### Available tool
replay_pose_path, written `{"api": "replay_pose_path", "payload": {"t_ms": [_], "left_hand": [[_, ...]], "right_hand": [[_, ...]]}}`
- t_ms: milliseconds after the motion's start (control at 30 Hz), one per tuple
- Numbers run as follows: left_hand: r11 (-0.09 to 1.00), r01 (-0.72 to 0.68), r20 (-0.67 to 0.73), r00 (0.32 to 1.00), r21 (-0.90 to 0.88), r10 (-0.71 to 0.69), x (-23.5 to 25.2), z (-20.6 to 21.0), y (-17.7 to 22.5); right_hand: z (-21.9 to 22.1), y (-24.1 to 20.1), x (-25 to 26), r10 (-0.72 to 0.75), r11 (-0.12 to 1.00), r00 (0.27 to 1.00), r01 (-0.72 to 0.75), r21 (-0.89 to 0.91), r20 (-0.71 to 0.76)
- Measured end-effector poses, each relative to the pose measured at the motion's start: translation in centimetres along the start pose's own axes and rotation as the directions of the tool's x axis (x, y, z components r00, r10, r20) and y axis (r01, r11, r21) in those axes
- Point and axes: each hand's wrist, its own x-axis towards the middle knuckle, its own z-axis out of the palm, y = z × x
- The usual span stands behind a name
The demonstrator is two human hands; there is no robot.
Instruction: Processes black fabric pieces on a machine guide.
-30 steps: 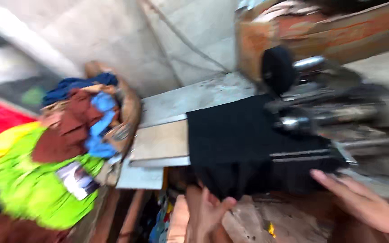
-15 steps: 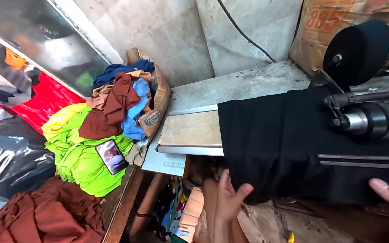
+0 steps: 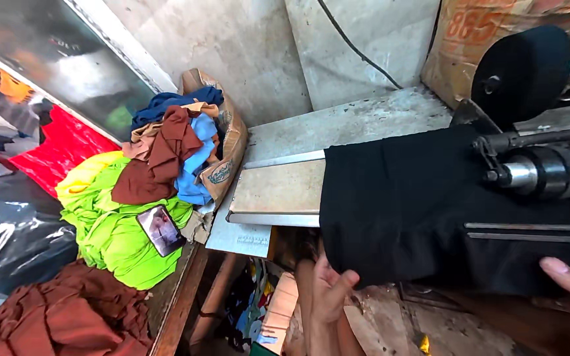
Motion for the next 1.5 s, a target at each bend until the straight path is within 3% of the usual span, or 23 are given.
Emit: {"api": "replay_pose_path", "payload": {"t_ms": [67, 133, 267, 400, 500, 533, 633, 767, 800, 900, 1033, 1167, 1300, 1500], "left_hand": [[0.987, 0.037, -0.051, 0.998, 0.159, -0.029, 0.2, 0.3, 0.1], [0.962, 0.075, -0.007, 0.997, 0.262, -0.075, 0.2, 0.7, 0.5], [1.0, 0.008, -0.017, 1.0, 0.015, -0.008, 0.3, -0.4, 0.3], [0.964, 0.046, 0.01, 0.999, 0.262, -0.05, 0.7, 0.3, 1.0], [0.999, 0.0, 0.028, 1.0, 0.032, -0.001, 0.7, -0.4, 0.8], [0.999, 0.0, 0.0, 1.0, 0.032, 0.0, 0.8, -0.5, 0.8], [0.961, 0.066, 0.002, 0.998, 0.269, -0.069, 0.7, 0.4, 1.2], [1.0, 0.009, 0.051, 0.999, -0.017, -0.008, 0.4, -0.4, 1.0], [1.0, 0.005, 0.017, 1.0, -0.019, -0.005, 0.5, -0.6, 0.9], [0.973, 0.076, -0.017, 0.997, 0.218, -0.074, 0.7, 0.5, 1.4], [1.0, 0.019, 0.019, 1.0, -0.012, -0.018, 0.5, -0.1, 1.4], [0.981, 0.068, -0.011, 0.998, 0.181, -0.067, 0.7, 0.6, 1.5], [0.999, -0.017, 0.029, 0.999, -0.041, 0.018, 0.6, -0.4, 1.4], [0.996, 0.025, -0.037, 0.999, 0.088, -0.022, 0.8, -0.3, 0.1]], "right_hand": [[0.0, -0.1, 0.0, 0.01, 1.0, 1.0, -0.01, -0.004, 0.0], [0.1, -0.2, 0.0, 0.022, 1.0, 1.0, -0.022, -0.022, -0.02], [0.2, -0.3, 0.0, 0.012, 0.999, 1.0, -0.013, -0.033, -0.019], [0.2, -0.3, 0.1, 0.021, 0.999, 0.999, -0.023, -0.041, -0.03], [-0.1, 0.1, 0.1, 0.007, 0.999, 1.0, -0.007, -0.048, -0.003], [-0.1, 0.2, 0.1, 0.006, 0.999, 1.0, -0.006, -0.051, -0.004], [0.0, 0.0, 0.1, 0.011, 0.999, 1.0, -0.012, -0.043, -0.011], [0.1, 0.0, -0.1, 0.012, 1.0, 0.999, -0.013, -0.02, -0.032], [0.1, 0.0, -0.1, 0.014, 1.0, 0.999, -0.015, -0.015, -0.034], [0.1, 0.0, 0.1, 0.01, 1.0, 1.0, -0.01, -0.008, -0.028], [0.0, 0.3, 0.0, -0.007, 1.0, 1.0, 0.007, -0.012, -0.026], [0.3, 0.0, 0.0, 0.023, 0.999, 0.998, -0.025, -0.027, -0.056], [0.3, 0.2, -0.1, 0.019, 1.0, 0.998, -0.02, -0.023, -0.052], [0.2, 0.1, -0.1, 0.032, 0.999, 0.999, -0.033, -0.029, -0.043]]}}
